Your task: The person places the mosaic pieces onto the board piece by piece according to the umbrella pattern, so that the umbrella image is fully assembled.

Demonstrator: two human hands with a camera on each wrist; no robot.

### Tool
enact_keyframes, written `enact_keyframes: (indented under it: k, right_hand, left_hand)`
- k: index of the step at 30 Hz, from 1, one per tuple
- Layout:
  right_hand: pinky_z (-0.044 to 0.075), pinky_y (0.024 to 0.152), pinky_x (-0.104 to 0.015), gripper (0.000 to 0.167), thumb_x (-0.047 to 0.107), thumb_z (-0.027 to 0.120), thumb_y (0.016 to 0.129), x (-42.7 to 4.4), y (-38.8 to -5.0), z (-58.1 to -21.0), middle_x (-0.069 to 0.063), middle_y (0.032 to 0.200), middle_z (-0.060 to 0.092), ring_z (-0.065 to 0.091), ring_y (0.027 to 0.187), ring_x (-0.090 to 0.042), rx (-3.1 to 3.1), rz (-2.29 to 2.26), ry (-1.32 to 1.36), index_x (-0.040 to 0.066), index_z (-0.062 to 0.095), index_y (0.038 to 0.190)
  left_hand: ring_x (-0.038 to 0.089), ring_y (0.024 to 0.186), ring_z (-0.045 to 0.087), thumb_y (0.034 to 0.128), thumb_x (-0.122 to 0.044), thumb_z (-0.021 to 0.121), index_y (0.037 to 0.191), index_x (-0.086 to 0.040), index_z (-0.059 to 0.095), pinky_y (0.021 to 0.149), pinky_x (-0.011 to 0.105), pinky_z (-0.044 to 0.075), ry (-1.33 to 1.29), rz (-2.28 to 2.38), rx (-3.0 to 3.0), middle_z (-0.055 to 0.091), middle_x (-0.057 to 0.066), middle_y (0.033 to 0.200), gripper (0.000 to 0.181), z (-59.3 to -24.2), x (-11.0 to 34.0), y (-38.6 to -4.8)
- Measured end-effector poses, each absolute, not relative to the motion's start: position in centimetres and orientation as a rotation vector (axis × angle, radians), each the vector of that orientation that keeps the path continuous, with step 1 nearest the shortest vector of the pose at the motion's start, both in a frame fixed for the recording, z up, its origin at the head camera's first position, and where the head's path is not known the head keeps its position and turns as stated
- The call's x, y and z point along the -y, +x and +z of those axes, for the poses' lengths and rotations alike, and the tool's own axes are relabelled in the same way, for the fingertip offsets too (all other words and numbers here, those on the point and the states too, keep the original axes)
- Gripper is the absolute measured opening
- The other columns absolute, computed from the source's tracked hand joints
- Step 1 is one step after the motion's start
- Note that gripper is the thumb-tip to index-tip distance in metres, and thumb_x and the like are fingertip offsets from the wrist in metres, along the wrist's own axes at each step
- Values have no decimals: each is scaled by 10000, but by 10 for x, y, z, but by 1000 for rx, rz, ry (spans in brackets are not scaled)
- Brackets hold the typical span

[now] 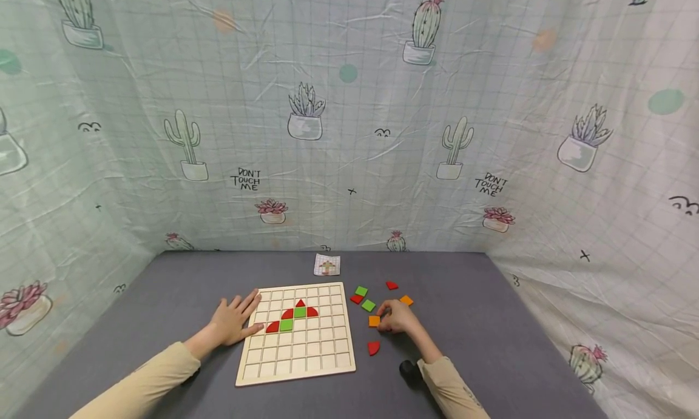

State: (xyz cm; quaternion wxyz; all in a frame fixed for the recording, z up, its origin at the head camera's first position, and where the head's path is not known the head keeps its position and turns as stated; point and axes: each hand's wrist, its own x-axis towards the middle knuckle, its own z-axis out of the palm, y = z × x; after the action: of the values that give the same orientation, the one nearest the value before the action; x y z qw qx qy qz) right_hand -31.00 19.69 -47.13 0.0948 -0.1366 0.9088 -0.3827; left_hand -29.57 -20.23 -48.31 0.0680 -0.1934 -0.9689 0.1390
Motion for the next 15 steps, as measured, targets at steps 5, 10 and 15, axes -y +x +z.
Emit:
enact_keyframes:
  k: [5,10,15]
  right_hand:
    - [433,476,-246,215,-6,667,681,-198,-309,-471,-76,653,633,506,520,-93,-2679,-1152,-419,-27,585,878]
    - [449,487,-255,216,7,662,694,-197,-309,-470,-77,660,635,523,539,-101,-2681,-1174,-402,-27,577,890]
    - [461,486,-265,219,14,663,713,-194,-307,-472,-74,667,634,538,553,-106,-2691,-1209,-394,-24,571,908]
  left_hand:
    - [334,1157,422,864,-580,377,1383,-87,331,846,569,349,-576,401,2940,316,86,1439,718,-484,203,-297]
    - [337,1153,425,864,-582,377,1381,-85,334,844,573,347,-581,398,2936,318,86,1438,719,-484,203,-297]
    - [333,1154,427,863,-584,374,1380,-88,337,838,567,350,-582,403,2932,324,85,1435,717,-485,203,-298]
